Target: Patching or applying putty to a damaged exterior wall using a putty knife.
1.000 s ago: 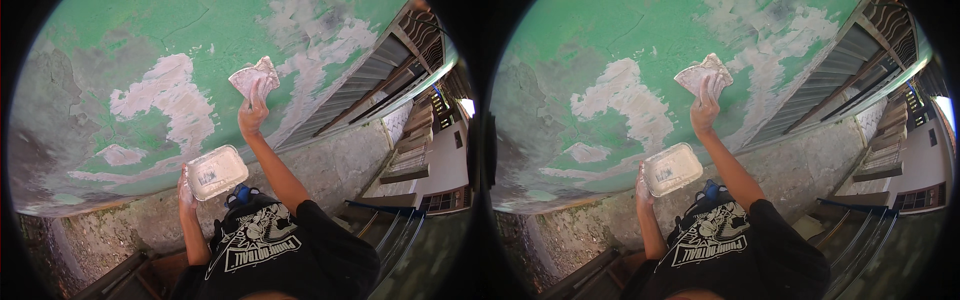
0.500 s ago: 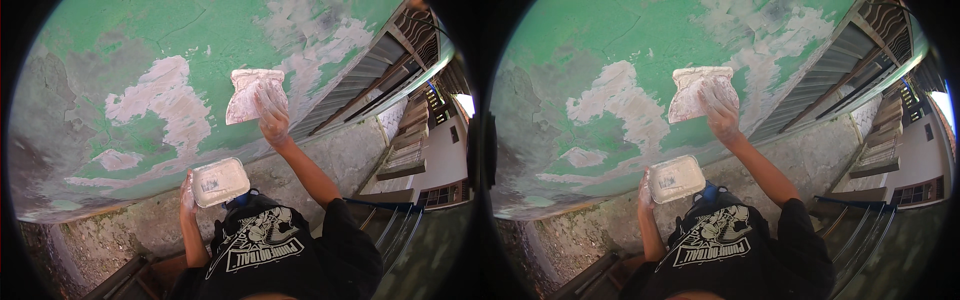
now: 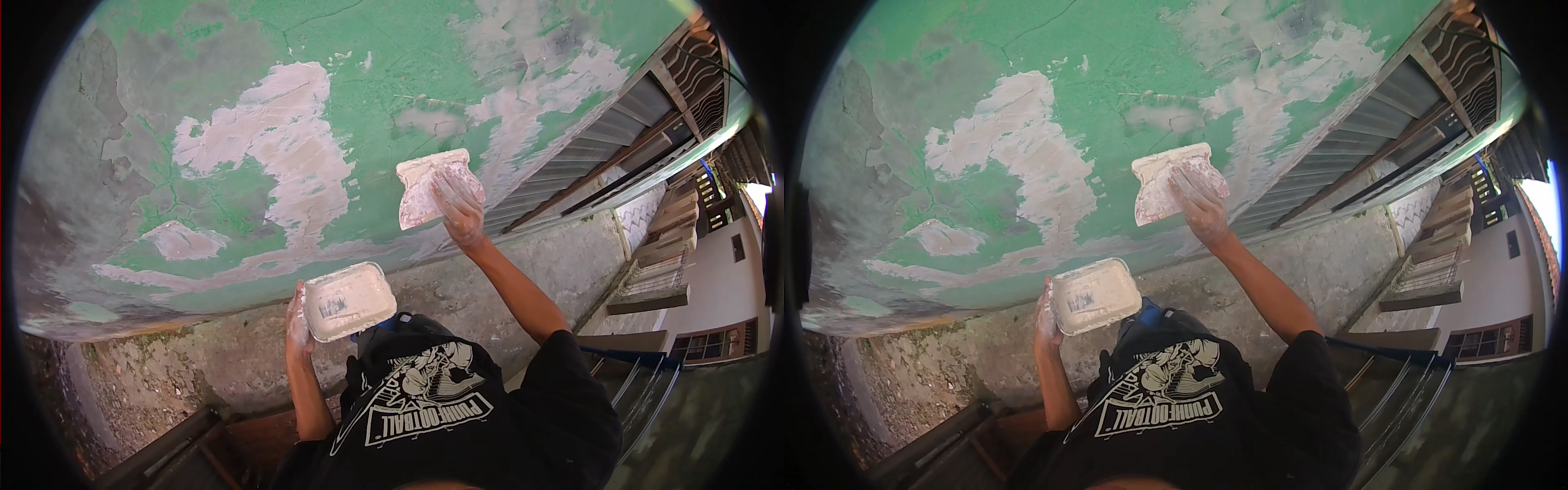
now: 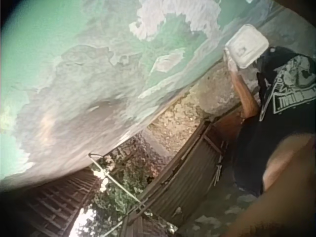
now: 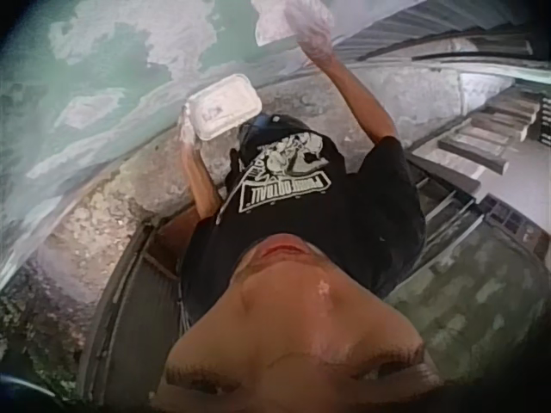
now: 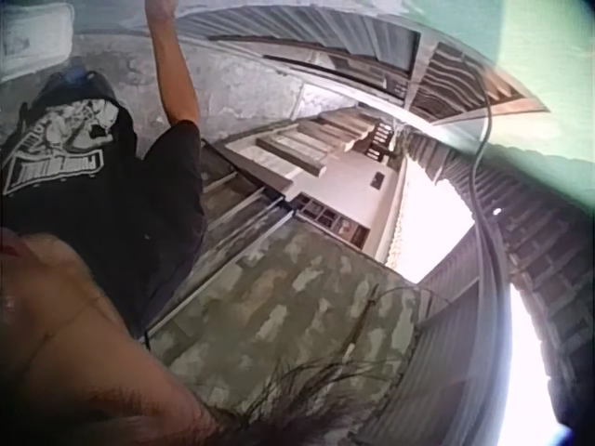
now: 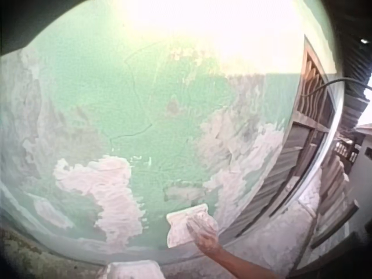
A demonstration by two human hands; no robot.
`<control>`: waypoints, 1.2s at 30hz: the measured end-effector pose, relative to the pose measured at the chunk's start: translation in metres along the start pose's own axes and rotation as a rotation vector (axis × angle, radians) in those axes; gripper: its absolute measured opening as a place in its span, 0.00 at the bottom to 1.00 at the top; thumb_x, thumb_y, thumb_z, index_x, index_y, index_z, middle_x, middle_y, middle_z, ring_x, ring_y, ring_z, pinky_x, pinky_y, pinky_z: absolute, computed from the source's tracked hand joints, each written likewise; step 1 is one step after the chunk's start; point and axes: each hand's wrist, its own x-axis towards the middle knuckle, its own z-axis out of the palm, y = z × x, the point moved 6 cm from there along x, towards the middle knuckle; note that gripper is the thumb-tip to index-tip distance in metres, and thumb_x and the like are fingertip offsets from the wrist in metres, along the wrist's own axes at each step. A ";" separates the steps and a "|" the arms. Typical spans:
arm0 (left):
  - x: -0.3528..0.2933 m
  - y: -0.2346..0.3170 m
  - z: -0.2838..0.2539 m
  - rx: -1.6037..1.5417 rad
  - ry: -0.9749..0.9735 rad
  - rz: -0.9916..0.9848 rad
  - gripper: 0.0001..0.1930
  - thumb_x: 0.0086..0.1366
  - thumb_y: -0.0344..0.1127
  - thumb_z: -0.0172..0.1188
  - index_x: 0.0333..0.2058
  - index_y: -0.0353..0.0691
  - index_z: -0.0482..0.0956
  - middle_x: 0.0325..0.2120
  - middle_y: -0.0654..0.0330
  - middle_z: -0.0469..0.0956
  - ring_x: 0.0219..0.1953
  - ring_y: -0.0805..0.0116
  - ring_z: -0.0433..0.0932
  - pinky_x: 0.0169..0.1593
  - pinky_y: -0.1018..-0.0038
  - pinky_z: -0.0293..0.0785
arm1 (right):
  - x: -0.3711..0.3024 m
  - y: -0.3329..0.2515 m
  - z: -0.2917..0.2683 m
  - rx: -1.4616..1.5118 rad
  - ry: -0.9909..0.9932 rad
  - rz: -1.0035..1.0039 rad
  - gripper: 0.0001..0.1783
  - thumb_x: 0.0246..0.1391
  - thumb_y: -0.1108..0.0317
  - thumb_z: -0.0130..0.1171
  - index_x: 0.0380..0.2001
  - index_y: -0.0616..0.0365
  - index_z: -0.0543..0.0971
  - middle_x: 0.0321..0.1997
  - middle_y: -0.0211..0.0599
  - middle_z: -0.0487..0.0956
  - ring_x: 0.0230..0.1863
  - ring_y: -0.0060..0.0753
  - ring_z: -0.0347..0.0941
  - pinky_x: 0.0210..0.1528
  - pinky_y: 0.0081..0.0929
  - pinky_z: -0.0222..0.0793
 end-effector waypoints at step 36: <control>0.020 -0.054 0.040 0.078 -0.201 0.039 0.26 0.70 0.53 0.49 0.50 0.32 0.72 0.41 0.56 0.79 0.41 0.69 0.78 0.45 0.72 0.76 | -0.022 -0.018 0.005 0.285 -0.022 0.167 0.34 0.35 0.86 0.52 0.51 0.56 0.78 0.48 0.45 0.80 0.48 0.46 0.79 0.49 0.30 0.75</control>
